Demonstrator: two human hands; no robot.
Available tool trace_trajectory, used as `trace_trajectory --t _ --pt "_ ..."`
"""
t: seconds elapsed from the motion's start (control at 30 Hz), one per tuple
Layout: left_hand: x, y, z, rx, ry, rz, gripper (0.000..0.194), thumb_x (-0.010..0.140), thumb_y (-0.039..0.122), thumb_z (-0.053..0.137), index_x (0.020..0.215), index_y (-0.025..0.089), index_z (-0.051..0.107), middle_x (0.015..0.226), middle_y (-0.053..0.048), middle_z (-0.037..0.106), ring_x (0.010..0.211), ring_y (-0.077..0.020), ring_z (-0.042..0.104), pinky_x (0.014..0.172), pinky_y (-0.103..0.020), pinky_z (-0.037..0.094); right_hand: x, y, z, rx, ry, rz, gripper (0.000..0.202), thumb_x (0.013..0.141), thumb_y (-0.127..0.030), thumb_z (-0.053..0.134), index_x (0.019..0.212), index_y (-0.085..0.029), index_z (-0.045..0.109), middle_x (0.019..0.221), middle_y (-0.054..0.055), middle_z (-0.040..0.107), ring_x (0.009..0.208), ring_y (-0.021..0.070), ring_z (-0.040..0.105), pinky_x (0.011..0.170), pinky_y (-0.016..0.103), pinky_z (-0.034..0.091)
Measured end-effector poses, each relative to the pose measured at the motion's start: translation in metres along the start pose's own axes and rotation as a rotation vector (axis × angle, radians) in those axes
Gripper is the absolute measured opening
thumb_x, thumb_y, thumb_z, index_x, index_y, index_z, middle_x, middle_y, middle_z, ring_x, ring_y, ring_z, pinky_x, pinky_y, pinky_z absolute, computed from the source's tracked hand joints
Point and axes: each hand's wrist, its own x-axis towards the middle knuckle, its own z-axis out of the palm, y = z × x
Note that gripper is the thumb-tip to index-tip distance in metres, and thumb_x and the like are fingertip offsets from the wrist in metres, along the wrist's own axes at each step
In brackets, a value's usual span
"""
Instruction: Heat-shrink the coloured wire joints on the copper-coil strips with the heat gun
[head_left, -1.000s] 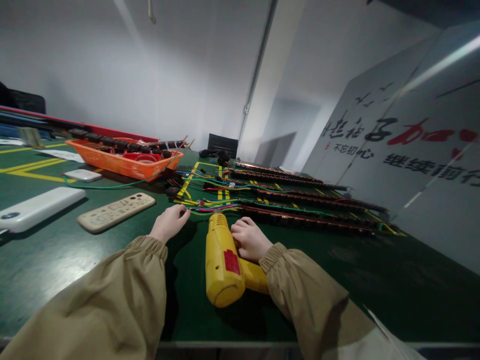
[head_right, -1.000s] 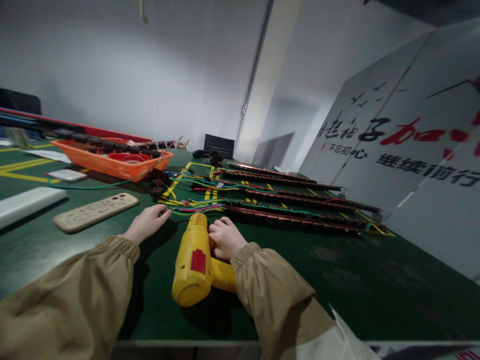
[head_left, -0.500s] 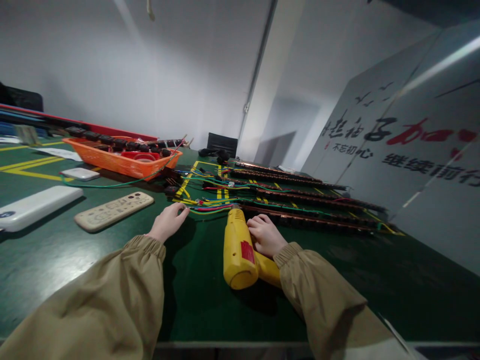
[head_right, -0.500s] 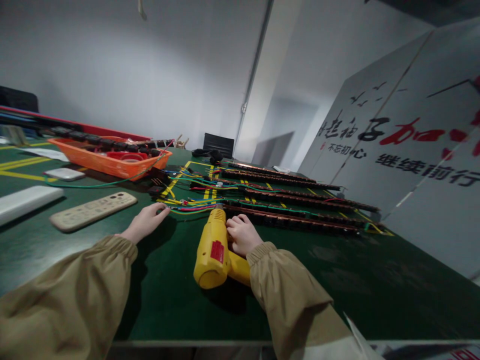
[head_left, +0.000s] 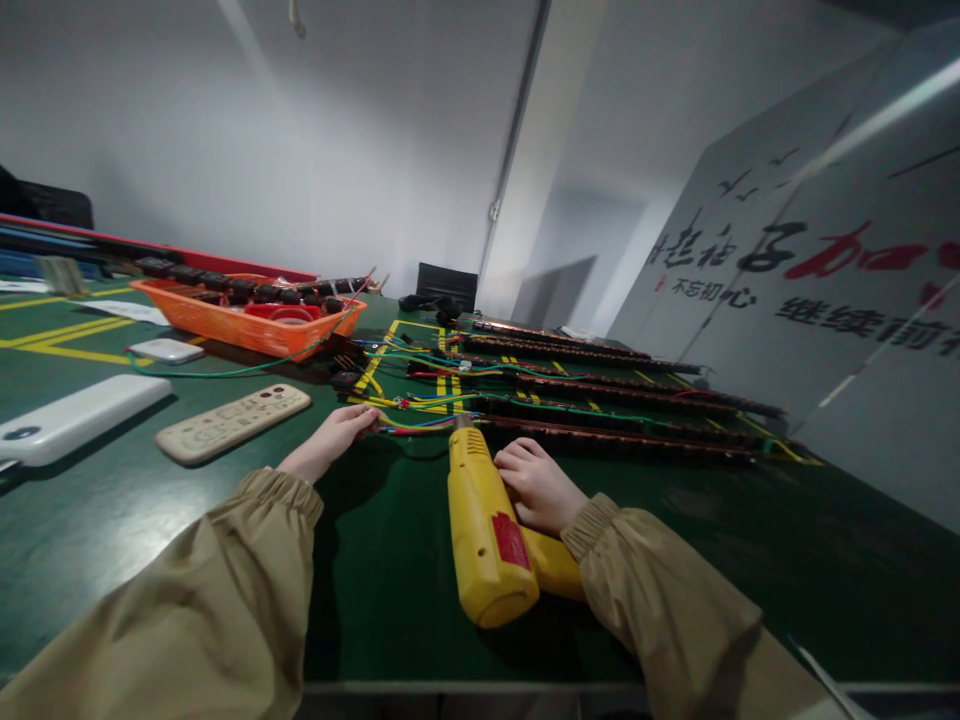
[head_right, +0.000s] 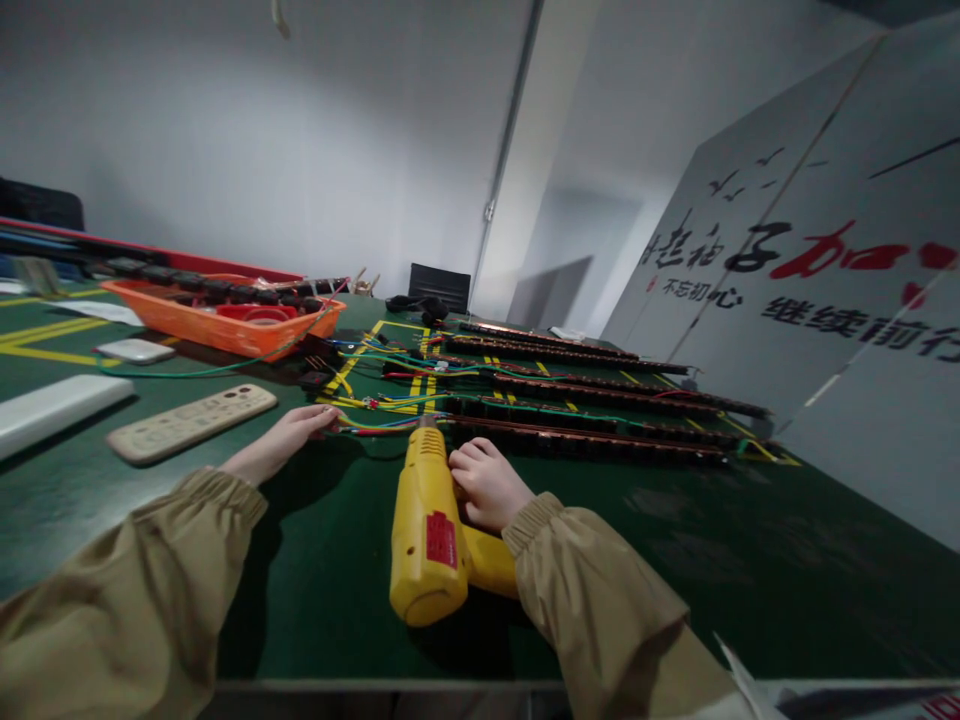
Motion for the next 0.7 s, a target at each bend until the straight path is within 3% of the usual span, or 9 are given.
trace_trajectory --t 0.23,0.47,0.7 --pt "0.0005 -0.0018 0.0004 0.024 0.044 -0.004 0.049 0.067 0.057 0.055 0.082 0.011 0.066 0.077 -0.008 0.067 0.069 -0.0163 0.059 0.061 -0.025 0.045 -0.0073 -0.0066 -0.0043 -0.002 -0.042 -0.015 0.012 0.068 -0.013 0.054 0.077 -0.015 0.06 0.09 0.006 0.059 0.092 0.0186 0.047 0.096 0.035 0.027" --pt "-0.0024 -0.0088 0.0037 0.491 0.203 0.127 0.043 0.078 0.052 0.039 0.064 0.017 0.058 0.061 -0.002 0.059 0.063 -0.015 0.054 0.059 -0.024 0.038 -0.0029 -0.0051 -0.0022 -0.024 -0.064 -0.025 0.009 0.065 -0.014 0.054 0.072 -0.015 0.059 0.084 0.005 0.058 0.088 0.0185 0.048 0.095 0.036 0.027" --pt "-0.0064 -0.0053 0.004 0.613 0.245 0.103 0.045 0.083 0.056 0.033 0.072 0.02 0.057 0.067 0.0 0.059 0.065 -0.0138 0.052 0.061 -0.022 0.035 -0.0018 -0.0077 -0.0033 -0.006 -0.049 -0.023 0.006 0.068 -0.015 0.053 0.07 -0.015 0.059 0.08 0.004 0.057 0.084 0.017 0.048 0.093 0.035 0.027"
